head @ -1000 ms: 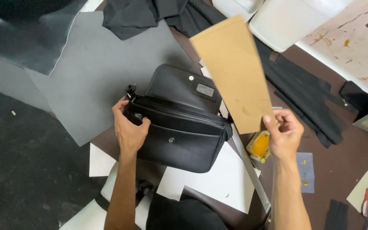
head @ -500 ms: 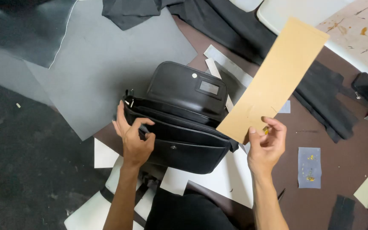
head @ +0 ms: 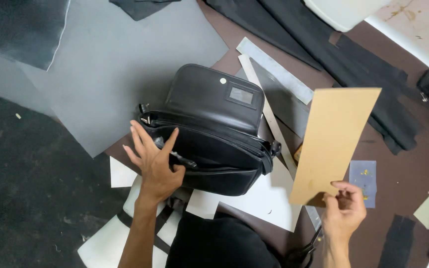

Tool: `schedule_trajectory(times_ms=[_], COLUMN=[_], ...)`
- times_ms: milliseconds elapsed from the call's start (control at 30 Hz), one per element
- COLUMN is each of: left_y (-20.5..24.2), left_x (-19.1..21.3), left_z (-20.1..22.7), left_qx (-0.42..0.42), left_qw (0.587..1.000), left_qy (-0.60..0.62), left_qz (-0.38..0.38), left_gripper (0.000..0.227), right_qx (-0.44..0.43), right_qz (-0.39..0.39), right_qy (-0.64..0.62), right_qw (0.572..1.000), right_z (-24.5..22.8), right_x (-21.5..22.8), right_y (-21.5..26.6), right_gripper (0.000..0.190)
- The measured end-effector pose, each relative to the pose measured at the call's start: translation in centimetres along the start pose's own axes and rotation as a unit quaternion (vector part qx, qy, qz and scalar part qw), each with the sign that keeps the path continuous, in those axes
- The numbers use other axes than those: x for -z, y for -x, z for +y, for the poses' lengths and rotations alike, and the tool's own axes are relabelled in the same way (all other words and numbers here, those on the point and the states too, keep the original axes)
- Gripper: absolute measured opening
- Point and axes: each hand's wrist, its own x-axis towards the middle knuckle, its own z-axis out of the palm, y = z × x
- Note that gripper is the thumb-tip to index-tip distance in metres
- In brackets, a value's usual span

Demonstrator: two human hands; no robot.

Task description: Measuring, cutting, and fitting cardboard templates into a leather handbag

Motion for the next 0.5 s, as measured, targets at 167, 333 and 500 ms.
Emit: schedule_trajectory(times_ms=[167,333,500], left_y=[-0.7,-1.0,-0.8], left_x=[0.6,0.7,1.0], left_z=[0.7,1.1,1.1], left_qx=[0.014,0.009,0.02], left_qw=[1.0,0.999,0.998], left_qy=[0.012,0.019,-0.006], left_qz=[-0.025,-0.045,-0.058], left_gripper=[0.092,0.089,0.091], right_qx=[-0.061,-0.144,-0.123], right_qz=[-0.046,-0.069,-0.22], right_qy=[0.132,0.197,0.347], right_qw=[0.988,0.967,0.903], right_z=[4.3,6.3,7.5], right_x=[2.7,3.0,2.5], right_y=[5.9,9.8,10.3], right_gripper=[0.032,0.03,0.022])
